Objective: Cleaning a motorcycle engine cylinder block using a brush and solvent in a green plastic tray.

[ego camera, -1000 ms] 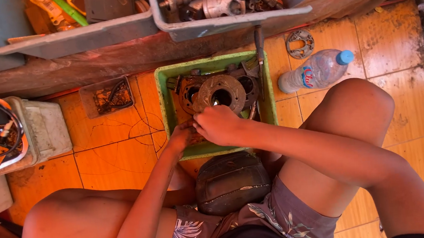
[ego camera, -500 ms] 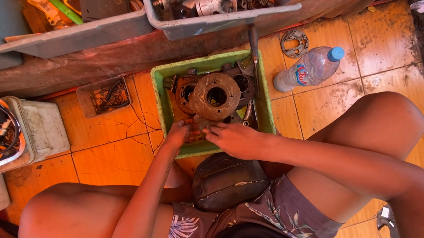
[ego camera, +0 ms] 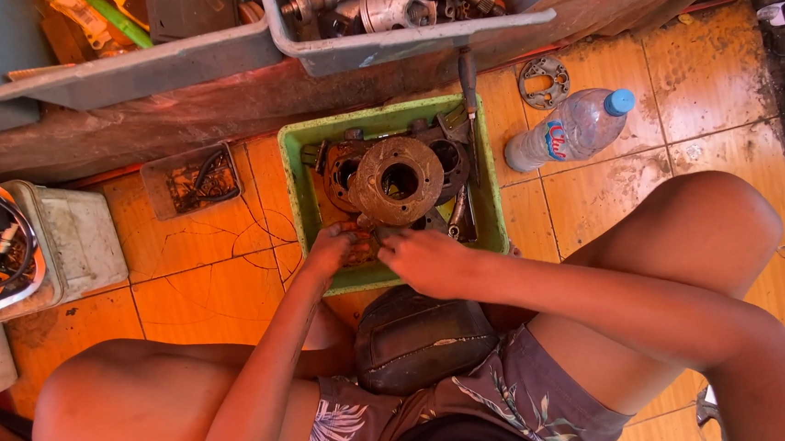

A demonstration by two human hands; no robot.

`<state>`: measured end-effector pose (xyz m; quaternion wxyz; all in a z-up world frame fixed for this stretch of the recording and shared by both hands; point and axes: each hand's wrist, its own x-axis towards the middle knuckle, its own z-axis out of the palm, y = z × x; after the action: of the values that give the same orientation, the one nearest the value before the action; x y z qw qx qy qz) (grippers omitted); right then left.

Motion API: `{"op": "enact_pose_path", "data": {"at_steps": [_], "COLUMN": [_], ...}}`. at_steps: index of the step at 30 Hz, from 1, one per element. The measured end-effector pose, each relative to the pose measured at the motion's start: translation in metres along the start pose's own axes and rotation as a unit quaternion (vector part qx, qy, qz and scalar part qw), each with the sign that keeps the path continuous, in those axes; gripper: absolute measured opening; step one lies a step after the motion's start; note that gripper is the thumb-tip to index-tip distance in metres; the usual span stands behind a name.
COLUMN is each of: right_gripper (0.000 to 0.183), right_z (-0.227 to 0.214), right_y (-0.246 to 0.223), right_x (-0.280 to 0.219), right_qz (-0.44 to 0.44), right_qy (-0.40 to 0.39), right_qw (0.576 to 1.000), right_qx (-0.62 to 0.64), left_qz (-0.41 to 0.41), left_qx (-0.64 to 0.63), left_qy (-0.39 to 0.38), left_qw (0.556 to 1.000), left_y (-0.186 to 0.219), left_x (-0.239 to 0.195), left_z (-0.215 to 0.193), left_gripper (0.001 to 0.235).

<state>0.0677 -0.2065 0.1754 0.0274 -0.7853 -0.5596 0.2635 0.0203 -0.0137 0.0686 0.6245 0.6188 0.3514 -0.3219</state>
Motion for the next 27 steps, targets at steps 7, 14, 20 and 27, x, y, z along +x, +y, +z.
{"op": "enact_pose_path", "data": {"at_steps": [7,14,20,27], "right_gripper": [0.023,0.019,0.025,0.030], "right_z": [-0.024,-0.039,-0.040,-0.036], "right_y": [0.025,0.040,0.028,0.022], "right_x": [0.011,0.022,0.039,0.049], "right_qz": [0.031,0.056,0.028,0.049], "right_qy": [0.057,-0.040,-0.020,0.050], "right_qw": [0.975,0.961,0.963,0.942], "right_qx": [0.213,0.268,0.267,0.327], "left_qz": [0.028,0.016,0.029,0.065], "left_qx": [0.016,0.042,0.090,0.096], "left_qy": [-0.016,-0.010,-0.001,0.008], "left_qw": [0.999,0.999,0.996,0.993], "left_y": [-0.041,-0.007,-0.058,-0.025], "left_x": [0.041,0.004,0.066,0.020], "left_z": [-0.008,0.001,-0.006,-0.002], "left_gripper": [0.061,0.067,0.064,0.048]}}
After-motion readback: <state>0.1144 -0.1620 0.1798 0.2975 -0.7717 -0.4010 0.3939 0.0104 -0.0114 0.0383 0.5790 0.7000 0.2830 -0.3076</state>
